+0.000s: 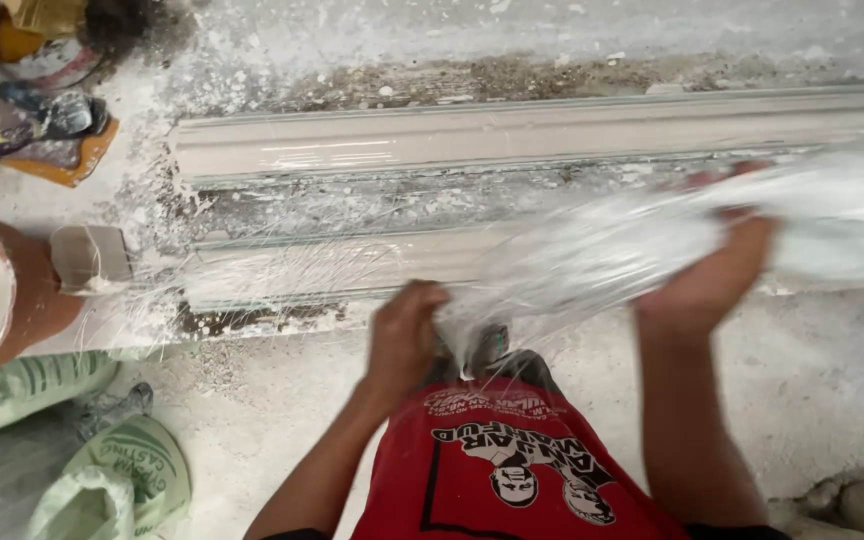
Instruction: The recorder is applying fiberglass strands and liquid plaster to decorative molding forms in a workshop.
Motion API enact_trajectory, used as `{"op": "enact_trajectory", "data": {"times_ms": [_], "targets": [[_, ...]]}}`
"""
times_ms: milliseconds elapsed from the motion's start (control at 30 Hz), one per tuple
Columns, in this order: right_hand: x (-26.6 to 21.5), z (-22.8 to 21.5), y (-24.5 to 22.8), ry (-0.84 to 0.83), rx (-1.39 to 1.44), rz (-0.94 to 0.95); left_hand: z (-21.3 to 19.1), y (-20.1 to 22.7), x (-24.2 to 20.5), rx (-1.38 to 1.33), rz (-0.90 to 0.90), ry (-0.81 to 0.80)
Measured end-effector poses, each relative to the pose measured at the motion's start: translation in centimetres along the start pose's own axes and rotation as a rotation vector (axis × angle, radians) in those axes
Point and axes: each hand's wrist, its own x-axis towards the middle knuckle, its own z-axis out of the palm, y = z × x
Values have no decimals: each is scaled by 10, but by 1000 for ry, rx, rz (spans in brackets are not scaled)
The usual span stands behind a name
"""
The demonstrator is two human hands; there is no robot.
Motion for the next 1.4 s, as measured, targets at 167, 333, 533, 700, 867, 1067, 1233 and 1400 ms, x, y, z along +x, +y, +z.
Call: {"op": "enact_trajectory", "data": {"times_ms": [167, 333, 533, 700, 867, 1067, 1233, 1400], "targets": [[60, -42, -19, -41, 8, -250, -26, -83, 4, 716, -74, -168], [11, -19, -12, 166, -96, 151, -36, -18, 17, 903, -357, -369], [-35, 33, -55, 364, 72, 398, 12, 19, 5, -242, -34, -158], [67, -80, -54, -217, 339, 65, -13, -26, 24, 498, 181, -5], [41, -65, -35, 118, 37, 133, -4, -34, 30, 785, -99, -196], [-33, -6, -49, 205, 133, 369, 25, 86, 30, -173, -101, -245], [40, -48, -56, 388, -85, 437, 44, 20, 16, -50, 138, -87], [106, -100, -35, -207, 211, -243, 41, -46, 29, 797, 12, -210]]}}
